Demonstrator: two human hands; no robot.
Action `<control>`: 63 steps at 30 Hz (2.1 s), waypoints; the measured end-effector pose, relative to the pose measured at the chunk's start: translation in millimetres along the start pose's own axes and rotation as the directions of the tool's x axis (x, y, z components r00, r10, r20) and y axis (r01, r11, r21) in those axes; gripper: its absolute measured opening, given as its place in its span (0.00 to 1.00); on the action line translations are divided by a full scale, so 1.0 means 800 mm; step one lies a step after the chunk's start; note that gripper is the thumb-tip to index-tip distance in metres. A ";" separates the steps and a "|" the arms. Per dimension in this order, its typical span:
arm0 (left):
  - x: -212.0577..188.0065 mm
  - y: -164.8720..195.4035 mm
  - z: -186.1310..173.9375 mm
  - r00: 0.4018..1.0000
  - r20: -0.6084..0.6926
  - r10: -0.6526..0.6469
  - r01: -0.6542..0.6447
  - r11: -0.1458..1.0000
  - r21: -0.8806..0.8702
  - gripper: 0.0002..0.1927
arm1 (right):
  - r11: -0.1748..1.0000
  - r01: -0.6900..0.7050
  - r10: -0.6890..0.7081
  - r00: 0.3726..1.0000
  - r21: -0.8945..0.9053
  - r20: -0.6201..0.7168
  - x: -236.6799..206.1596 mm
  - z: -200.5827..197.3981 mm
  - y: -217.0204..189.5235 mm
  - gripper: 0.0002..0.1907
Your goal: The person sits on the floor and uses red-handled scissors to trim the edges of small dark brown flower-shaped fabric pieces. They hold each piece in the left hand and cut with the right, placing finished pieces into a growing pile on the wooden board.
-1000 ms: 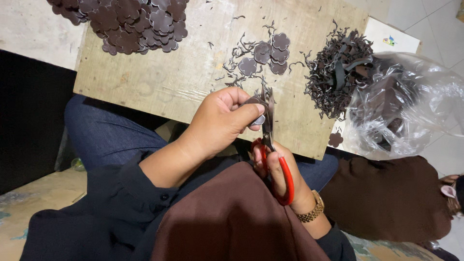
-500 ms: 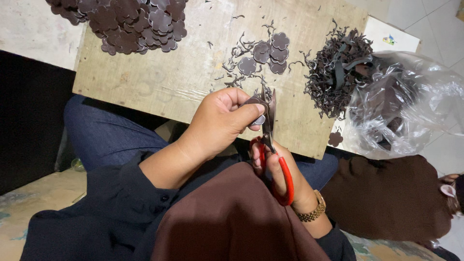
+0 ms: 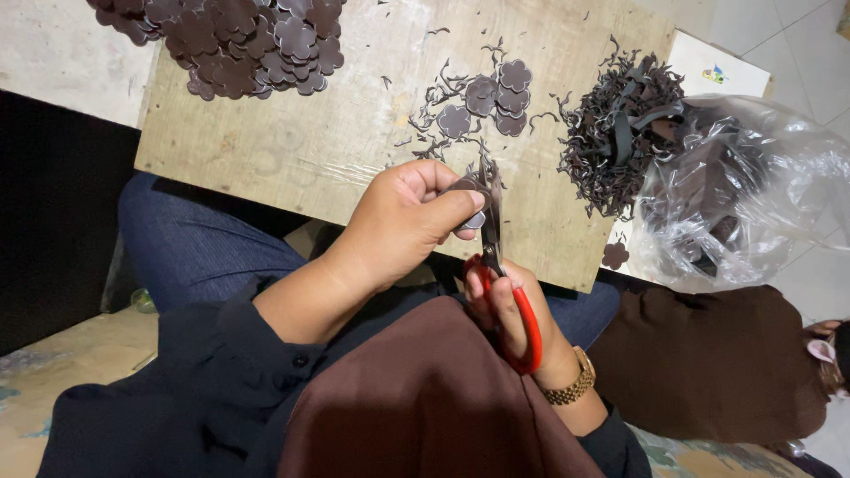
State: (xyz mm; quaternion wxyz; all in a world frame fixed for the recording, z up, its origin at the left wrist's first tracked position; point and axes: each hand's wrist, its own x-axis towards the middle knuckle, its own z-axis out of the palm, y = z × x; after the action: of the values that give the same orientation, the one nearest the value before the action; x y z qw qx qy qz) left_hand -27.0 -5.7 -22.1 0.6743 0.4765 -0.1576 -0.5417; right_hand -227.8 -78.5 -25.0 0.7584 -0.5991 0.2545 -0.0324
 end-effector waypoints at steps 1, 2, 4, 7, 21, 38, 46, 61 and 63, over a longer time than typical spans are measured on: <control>0.000 0.001 0.000 1.000 0.008 -0.004 0.004 1.000 -0.011 0.07 | 1.000 -0.004 0.004 1.000 -0.003 -0.001 0.000 -0.001 0.000 0.33; 0.000 0.003 0.000 1.000 0.010 -0.008 0.008 1.000 -0.012 0.06 | 1.000 -0.009 0.009 1.000 -0.007 -0.002 -0.001 -0.001 -0.001 0.33; 0.000 0.005 -0.001 1.000 0.013 -0.017 0.017 1.000 -0.014 0.06 | 1.000 -0.013 0.013 1.000 0.011 0.003 -0.001 -0.001 0.000 0.32; -0.002 0.011 -0.004 0.999 0.021 -0.037 0.037 0.999 0.015 0.05 | 0.998 -0.038 0.038 0.999 0.052 0.005 -0.001 -0.001 0.001 0.31; 0.000 0.019 -0.005 0.995 -0.006 0.099 -0.098 0.994 0.041 0.09 | 0.999 -0.021 0.022 1.000 -0.038 0.015 0.000 -0.002 -0.007 0.32; -0.001 0.012 -0.002 0.990 -0.009 0.138 -0.137 0.985 0.106 0.07 | 0.999 0.030 -0.029 0.997 -0.013 0.078 0.004 -0.001 -0.004 0.33; -0.001 0.011 0.001 0.989 -0.027 0.144 -0.140 0.983 0.118 0.06 | 0.997 -0.002 0.004 0.999 -0.071 0.032 0.004 -0.002 -0.002 0.34; 0.000 0.003 0.000 0.983 -0.020 0.183 -0.181 0.980 0.080 0.06 | 1.000 0.014 -0.014 1.000 -0.007 -0.002 0.005 0.002 0.003 0.28; 0.000 0.002 -0.001 0.983 -0.019 0.182 -0.181 0.981 0.071 0.07 | 0.999 -0.003 0.004 1.000 0.035 -0.006 0.005 0.002 0.005 0.27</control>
State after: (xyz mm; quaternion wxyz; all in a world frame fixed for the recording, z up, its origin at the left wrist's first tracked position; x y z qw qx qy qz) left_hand -25.0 -5.6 -21.3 0.7061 0.4899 -0.2103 -0.4661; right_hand -225.1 -77.4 -30.1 0.7681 -0.5852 0.2572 -0.0373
